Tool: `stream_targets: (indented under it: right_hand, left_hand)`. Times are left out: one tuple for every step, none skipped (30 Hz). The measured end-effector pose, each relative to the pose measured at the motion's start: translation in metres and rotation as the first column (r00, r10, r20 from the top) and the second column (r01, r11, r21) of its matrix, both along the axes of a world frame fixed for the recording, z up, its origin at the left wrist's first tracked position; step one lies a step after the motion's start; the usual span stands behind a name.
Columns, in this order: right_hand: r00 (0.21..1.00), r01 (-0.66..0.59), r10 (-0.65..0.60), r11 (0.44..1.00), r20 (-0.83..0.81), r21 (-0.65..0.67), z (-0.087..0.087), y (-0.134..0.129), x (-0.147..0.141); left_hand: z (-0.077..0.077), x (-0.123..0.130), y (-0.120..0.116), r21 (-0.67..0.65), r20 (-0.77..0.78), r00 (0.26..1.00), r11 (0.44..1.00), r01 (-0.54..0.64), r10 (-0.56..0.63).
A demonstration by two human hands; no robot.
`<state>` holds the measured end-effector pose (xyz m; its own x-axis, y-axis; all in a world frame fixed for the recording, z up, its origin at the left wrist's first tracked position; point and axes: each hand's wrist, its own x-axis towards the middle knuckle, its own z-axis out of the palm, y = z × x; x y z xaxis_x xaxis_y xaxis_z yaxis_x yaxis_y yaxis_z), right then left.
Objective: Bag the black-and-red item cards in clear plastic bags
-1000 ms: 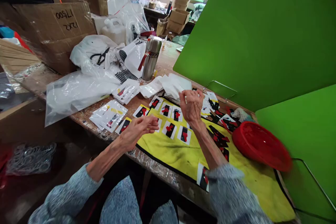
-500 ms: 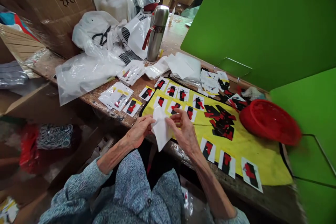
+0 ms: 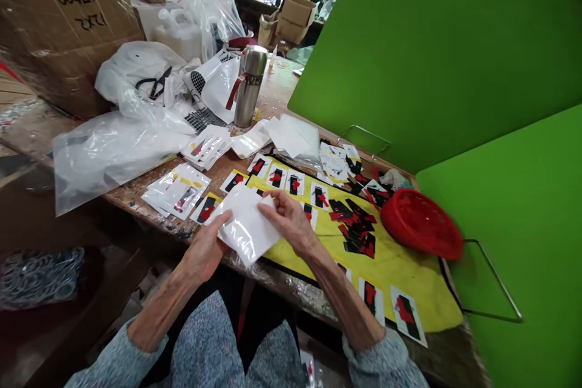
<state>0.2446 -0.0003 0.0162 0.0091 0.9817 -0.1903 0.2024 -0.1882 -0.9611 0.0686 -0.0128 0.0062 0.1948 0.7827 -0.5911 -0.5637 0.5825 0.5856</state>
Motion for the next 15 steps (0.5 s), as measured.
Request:
stream_targets:
  right_hand:
    - [0.999,0.037,-0.037,0.999,0.024,0.025,0.005,0.018,0.009]
    - [0.993,0.094,-0.097,0.994,0.062,0.049,0.010,0.039,0.020]
    - [0.979,0.153,-0.161,0.985,0.123,0.076,0.016,0.062,0.031]
    - [0.937,0.238,-0.257,0.965,0.238,0.107,0.022,0.085,0.042]
    - [0.839,0.346,-0.382,0.924,0.388,0.161,0.028,0.105,0.051]
    - [0.786,0.392,-0.436,0.900,0.439,0.191,0.033,0.123,0.058]
    - [0.754,0.413,-0.466,0.885,0.463,0.217,0.037,0.136,0.061]
    - [0.692,0.429,-0.509,0.860,0.512,0.276,0.040,0.142,0.062]
    - [0.621,0.402,-0.528,0.849,0.579,0.343,0.041,0.142,0.059]
    - [0.592,0.338,-0.506,0.862,0.627,0.377,0.042,0.135,0.054]
    - [0.624,0.250,-0.429,0.901,0.653,0.354,0.042,0.122,0.047]
    - [0.717,0.133,-0.278,0.955,0.639,0.266,0.040,0.104,0.039]
    - [0.818,-0.029,-0.056,0.990,0.573,0.138,0.038,0.083,0.031]
    - [0.877,-0.172,0.137,0.984,0.460,0.035,0.034,0.061,0.024]
    - [0.903,-0.279,0.271,0.960,0.335,-0.024,0.030,0.039,0.019]
  left_hand:
    - [-0.002,-0.001,0.001,0.025,-0.022,1.000,1.000,-0.017,0.017]
    - [-0.003,-0.002,0.001,0.039,-0.044,0.999,0.999,-0.021,0.023]
    - [-0.005,-0.002,0.001,0.043,-0.062,0.998,0.999,-0.016,0.019]
    - [-0.007,-0.002,0.000,0.042,-0.074,0.997,0.999,-0.006,0.009]
    - [-0.008,-0.003,-0.001,0.042,-0.083,0.997,0.999,0.006,-0.002]
    - [-0.009,-0.003,-0.003,0.046,-0.092,0.996,0.999,0.017,-0.012]
    - [-0.011,-0.003,-0.004,0.056,-0.102,0.995,0.998,0.027,-0.021]
    - [-0.012,-0.004,-0.005,0.072,-0.114,0.993,0.997,0.041,-0.033]
    - [-0.014,-0.005,-0.005,0.093,-0.128,0.991,0.994,0.060,-0.048]
    - [-0.017,-0.006,-0.005,0.116,-0.143,0.987,0.990,0.083,-0.066]
    - [-0.019,-0.007,-0.005,0.138,-0.158,0.984,0.984,0.108,-0.086]
    - [-0.021,-0.009,-0.005,0.159,-0.172,0.980,0.978,0.133,-0.105]
    - [-0.023,-0.010,-0.006,0.178,-0.186,0.974,0.971,0.160,-0.126]
    - [-0.025,-0.011,-0.006,0.196,-0.199,0.968,0.962,0.190,-0.151]
    - [-0.025,-0.013,-0.008,0.213,-0.210,0.962,0.952,0.220,-0.175]
